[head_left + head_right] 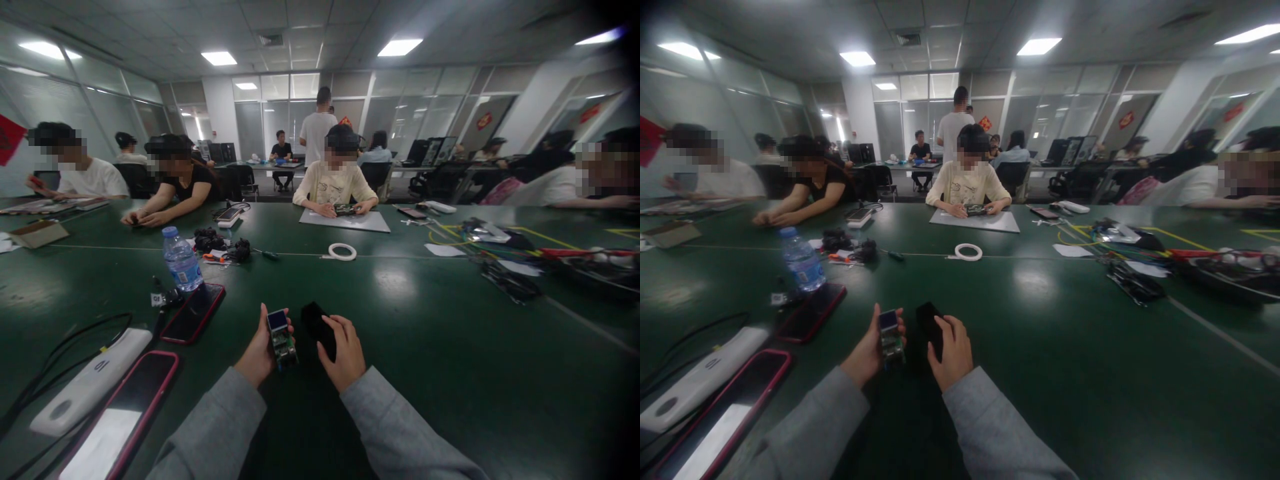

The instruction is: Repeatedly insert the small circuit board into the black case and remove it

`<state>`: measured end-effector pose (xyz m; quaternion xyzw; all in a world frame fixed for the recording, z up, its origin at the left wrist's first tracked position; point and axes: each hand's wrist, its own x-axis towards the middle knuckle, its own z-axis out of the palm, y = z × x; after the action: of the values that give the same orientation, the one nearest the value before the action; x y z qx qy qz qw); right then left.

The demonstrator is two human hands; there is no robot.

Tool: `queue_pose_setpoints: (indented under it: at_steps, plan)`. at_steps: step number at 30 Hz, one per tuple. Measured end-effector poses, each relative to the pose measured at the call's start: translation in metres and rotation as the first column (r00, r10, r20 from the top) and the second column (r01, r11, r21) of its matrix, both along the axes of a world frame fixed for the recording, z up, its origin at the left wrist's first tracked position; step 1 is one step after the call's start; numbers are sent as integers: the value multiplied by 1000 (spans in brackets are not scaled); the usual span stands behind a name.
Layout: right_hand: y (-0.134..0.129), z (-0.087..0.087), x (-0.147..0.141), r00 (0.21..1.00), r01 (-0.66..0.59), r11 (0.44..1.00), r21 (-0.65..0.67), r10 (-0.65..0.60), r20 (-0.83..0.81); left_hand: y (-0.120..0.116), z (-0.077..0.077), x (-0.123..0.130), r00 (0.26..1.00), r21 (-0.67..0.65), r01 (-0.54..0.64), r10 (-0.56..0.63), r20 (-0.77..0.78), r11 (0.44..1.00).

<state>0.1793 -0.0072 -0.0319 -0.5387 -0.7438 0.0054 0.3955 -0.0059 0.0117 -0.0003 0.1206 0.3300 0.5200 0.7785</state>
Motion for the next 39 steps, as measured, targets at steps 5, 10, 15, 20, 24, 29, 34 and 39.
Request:
queue_pose_setpoints:
  at_steps: [5, 10, 15, 20, 24, 29, 34, 39]
  plan:
    - [4, -2, 5, 1000, 8, 1000, 12, -8, -13, -1, 3, 0, 999, -11, 23, -23, 25, 1000]
    - [7, -7, 14, 997, 75, 997, 26, -76, 33, -3, 7, 0, 1000, -13, 9, -9, 19, 1000]
    - [2, 0, 16, 970, 230, 973, -11, -228, 88, -4, 7, 1, 999, -13, 15, -14, 47, 1000]
    - [-15, 26, 2, 978, 209, 947, 242, -205, -44, -7, 6, 4, 992, 49, 11, -17, 125, 999]
    - [-39, 29, -27, 930, -84, 987, 135, 127, -346, -9, 12, 7, 979, 116, -36, 12, 204, 993]
    - [-51, 20, -53, 648, -435, 856, -279, 82, -757, -15, 20, 15, 982, 165, -20, -11, 190, 986]
    - [-41, 20, -51, 307, -668, 693, -273, -79, -949, -20, 20, 23, 996, 273, 74, -82, 18, 959]
    - [-41, 24, -51, 98, -778, 606, -164, -140, -985, -21, 22, 24, 990, 307, 119, -89, -111, 944]
